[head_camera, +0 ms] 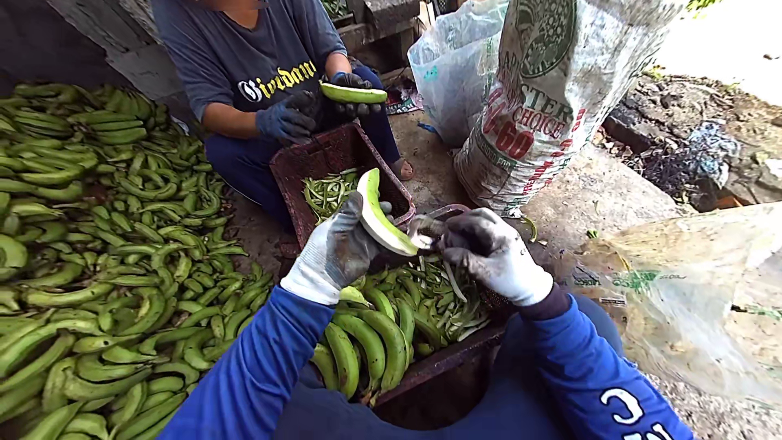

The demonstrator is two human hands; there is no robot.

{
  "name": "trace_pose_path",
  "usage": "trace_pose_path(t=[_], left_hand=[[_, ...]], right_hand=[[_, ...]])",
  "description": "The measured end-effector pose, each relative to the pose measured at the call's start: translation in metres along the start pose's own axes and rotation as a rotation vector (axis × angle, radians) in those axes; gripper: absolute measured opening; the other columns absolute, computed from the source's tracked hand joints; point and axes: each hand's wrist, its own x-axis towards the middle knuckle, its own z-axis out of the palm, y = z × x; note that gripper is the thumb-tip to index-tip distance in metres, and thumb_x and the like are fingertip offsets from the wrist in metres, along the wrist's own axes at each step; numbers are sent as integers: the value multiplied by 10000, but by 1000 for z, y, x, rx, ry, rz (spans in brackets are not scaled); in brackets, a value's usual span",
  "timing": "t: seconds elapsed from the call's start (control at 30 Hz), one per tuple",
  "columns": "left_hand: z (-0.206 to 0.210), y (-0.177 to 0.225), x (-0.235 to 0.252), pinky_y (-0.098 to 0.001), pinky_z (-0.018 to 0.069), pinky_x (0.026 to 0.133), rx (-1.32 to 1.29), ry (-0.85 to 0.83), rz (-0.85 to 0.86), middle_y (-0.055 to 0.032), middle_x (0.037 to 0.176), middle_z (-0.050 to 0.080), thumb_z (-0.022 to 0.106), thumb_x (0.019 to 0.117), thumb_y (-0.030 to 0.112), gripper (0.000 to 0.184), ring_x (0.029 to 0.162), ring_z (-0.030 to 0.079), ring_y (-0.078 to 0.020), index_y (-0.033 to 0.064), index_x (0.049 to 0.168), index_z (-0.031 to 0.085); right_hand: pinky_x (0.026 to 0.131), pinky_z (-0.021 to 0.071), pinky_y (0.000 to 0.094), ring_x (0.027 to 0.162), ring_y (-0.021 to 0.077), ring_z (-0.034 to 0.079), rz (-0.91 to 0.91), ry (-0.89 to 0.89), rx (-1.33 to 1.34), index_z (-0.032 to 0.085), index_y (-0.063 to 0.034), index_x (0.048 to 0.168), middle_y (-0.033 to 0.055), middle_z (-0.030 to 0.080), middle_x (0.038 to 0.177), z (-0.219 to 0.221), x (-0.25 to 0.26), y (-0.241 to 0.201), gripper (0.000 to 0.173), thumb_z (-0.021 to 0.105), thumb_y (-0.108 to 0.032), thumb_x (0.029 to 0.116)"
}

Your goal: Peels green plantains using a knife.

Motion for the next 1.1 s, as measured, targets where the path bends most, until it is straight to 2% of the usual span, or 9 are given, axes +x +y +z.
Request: trace_pose_path(t=[0.17,0.27,0.37,0.5,0.6,0.7,0.83,0.97,1.1], left_hand=[[6,-6,-9,-375,616,734,34,-81,-139,-70,1043,681,578,950,640,598,872,693,-175,170,1320,589],[15,-10,-14,-375,621,737,37,-190,-178,-88,1015,687,631,947,582,533,864,697,-184,140,1245,621],[28,-17,-17,-347,606,815,110,-300,-163,-71,1099,688,663,960,496,484,942,688,-158,169,1316,624],[19,-15,-9,-336,599,750,254,-223,-106,-89,1062,683,594,996,412,454,863,683,-168,144,1362,587],[9,-2,-3,-397,613,828,244,-99,-9,-141,1125,698,484,1056,299,408,950,709,-235,102,1408,542],[0,4,1,-444,598,885,185,-23,42,-161,1140,691,419,1087,256,366,1003,702,-268,71,1379,541],[9,0,-10,-386,619,785,300,-123,-47,-133,1082,706,461,1068,311,379,882,715,-219,135,1386,567],[22,-10,-11,-320,599,783,355,-243,-98,-81,1101,701,422,1077,254,364,897,691,-147,142,1389,571],[27,-17,-5,-370,607,808,319,-190,-128,-116,1152,693,432,1095,296,386,930,701,-194,150,1433,549]], right_hand=[[965,537,393,1084,160,621,-118,-128,-30,775,-184,1157,43,665,1142,17,-1,-10,370,813,-415,871],[921,559,364,1051,146,632,-104,-70,-10,774,-174,1178,43,670,1131,19,-1,-14,373,807,-396,880],[862,596,390,1018,154,665,140,104,-56,736,-172,1238,58,669,1162,14,4,-5,367,755,-370,930],[900,567,485,1012,154,696,532,223,-77,734,-239,1217,1,734,1124,-7,14,26,359,601,-499,1009],[834,610,394,964,119,696,366,94,14,725,-206,1233,0,712,1143,-27,7,10,328,683,-405,977],[816,628,342,957,114,684,202,-186,150,771,-186,1167,3,694,1131,-23,-1,-8,340,832,-294,850],[827,600,291,954,64,656,100,-303,108,795,-234,1137,-22,684,1065,0,-2,-14,326,844,-374,847],[875,578,343,1010,121,644,73,-59,30,783,-191,1150,24,678,1102,11,2,-6,345,841,-347,847],[930,575,474,1070,174,679,457,223,-26,737,-216,1238,37,697,1195,2,15,21,337,718,-403,958]])
